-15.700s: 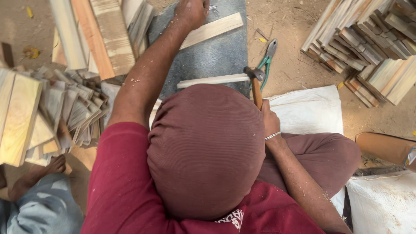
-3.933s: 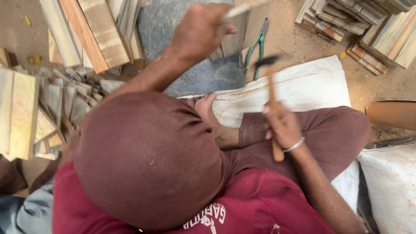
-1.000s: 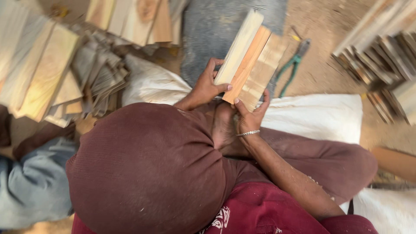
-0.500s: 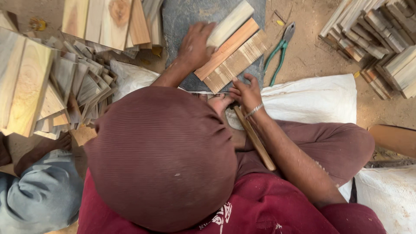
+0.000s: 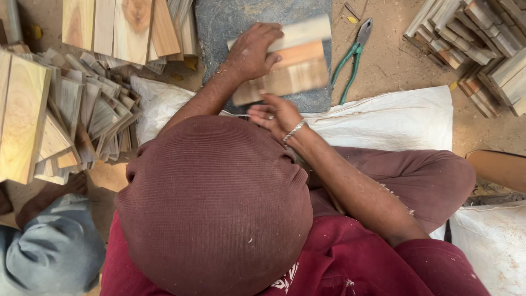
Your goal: The person sits on the ground and assembles small wooden frames by nailing thin strips to rectangular boards using a hammer. They repeatedly pick up boards, align strips, hammer nails, and stack the finished frames.
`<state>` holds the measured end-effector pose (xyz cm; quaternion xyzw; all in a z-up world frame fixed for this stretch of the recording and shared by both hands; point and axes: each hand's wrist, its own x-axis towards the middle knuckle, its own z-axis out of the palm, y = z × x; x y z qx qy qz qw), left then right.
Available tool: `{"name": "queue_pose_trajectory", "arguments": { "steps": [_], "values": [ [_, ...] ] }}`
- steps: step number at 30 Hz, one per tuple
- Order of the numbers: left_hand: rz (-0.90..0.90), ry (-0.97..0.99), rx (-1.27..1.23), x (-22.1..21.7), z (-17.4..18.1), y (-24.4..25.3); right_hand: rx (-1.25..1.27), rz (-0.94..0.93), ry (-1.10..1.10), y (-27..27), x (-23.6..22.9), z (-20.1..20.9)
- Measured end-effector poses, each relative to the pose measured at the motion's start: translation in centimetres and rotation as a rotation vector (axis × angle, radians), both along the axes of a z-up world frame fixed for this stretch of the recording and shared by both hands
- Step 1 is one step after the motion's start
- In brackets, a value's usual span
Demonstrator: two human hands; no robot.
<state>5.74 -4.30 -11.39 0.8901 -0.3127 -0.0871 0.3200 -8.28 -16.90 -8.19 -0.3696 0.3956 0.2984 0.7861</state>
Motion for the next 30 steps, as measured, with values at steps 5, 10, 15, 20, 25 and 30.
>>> {"name": "queue_pose_trajectory", "arguments": {
  "steps": [5,10,15,20,25,30],
  "values": [
    [-0.016,-0.108,0.063,-1.8,0.7,2.6,0.005,0.202,-0.139,-0.3,0.2,0.5],
    [0.123,-0.118,0.037,-5.6,0.4,9.5,-0.801,0.146,-1.01,-9.4,0.3,-1.1],
    [0.139,-0.1,-0.003,-7.8,-1.9,7.3,-1.079,0.307,-1.157,-10.6,2.4,-4.6],
    [0.228,-0.097,-0.033,-8.4,-3.5,6.4,-0.92,0.126,-1.15,-9.9,2.3,-5.4],
    [0.242,-0.181,-0.016,-7.4,-4.3,6.1,-1.173,0.117,-1.185,-10.9,3.9,-6.1],
    [0.432,-0.183,-0.01,-7.2,-2.4,6.2,-1.077,-0.012,-1.131,-10.9,6.8,-4.6]
  ]
}}
